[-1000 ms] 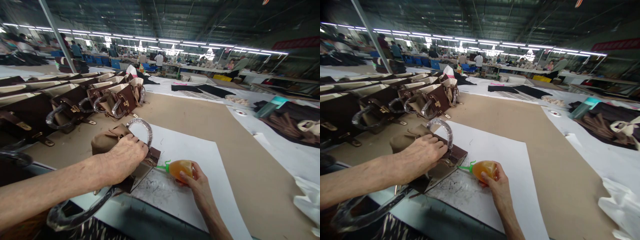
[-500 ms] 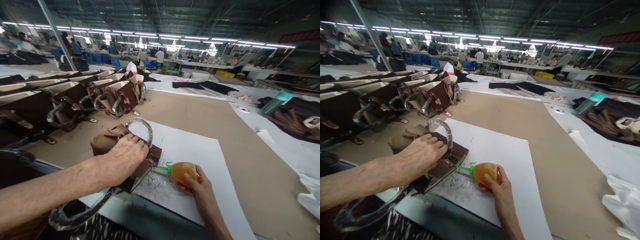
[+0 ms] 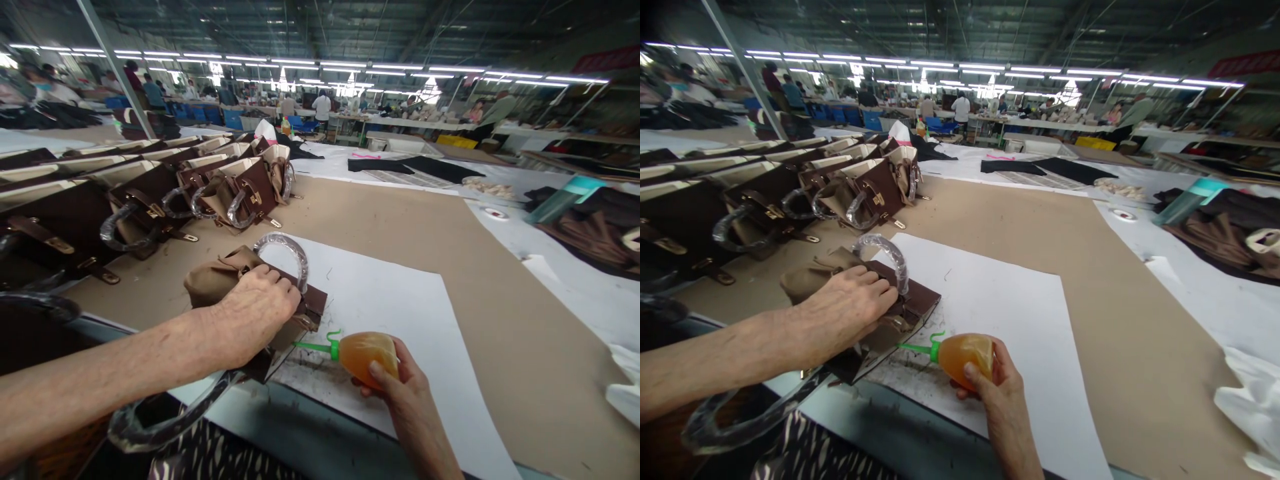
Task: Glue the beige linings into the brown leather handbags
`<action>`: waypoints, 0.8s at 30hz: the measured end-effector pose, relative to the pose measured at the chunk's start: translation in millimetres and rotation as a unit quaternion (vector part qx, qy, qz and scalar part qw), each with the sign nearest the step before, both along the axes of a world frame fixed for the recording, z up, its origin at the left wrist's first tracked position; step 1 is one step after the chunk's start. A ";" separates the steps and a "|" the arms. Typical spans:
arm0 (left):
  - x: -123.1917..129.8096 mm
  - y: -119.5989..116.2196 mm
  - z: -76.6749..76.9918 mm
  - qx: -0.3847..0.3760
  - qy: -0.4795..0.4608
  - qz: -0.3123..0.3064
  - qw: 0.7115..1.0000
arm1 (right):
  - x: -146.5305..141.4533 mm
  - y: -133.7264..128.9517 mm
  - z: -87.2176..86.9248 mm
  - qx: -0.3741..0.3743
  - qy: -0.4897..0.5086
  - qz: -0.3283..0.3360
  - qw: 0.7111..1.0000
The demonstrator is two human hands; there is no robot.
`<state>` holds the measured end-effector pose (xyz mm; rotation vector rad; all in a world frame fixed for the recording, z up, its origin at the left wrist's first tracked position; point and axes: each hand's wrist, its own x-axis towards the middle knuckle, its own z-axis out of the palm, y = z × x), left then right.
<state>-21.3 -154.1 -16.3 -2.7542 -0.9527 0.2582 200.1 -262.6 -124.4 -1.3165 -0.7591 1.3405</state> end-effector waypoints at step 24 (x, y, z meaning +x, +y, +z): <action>-0.8 -2.5 2.8 -0.033 0.003 0.011 0.999 | -30.5 -26.0 24.6 -0.027 0.066 -0.038 0.997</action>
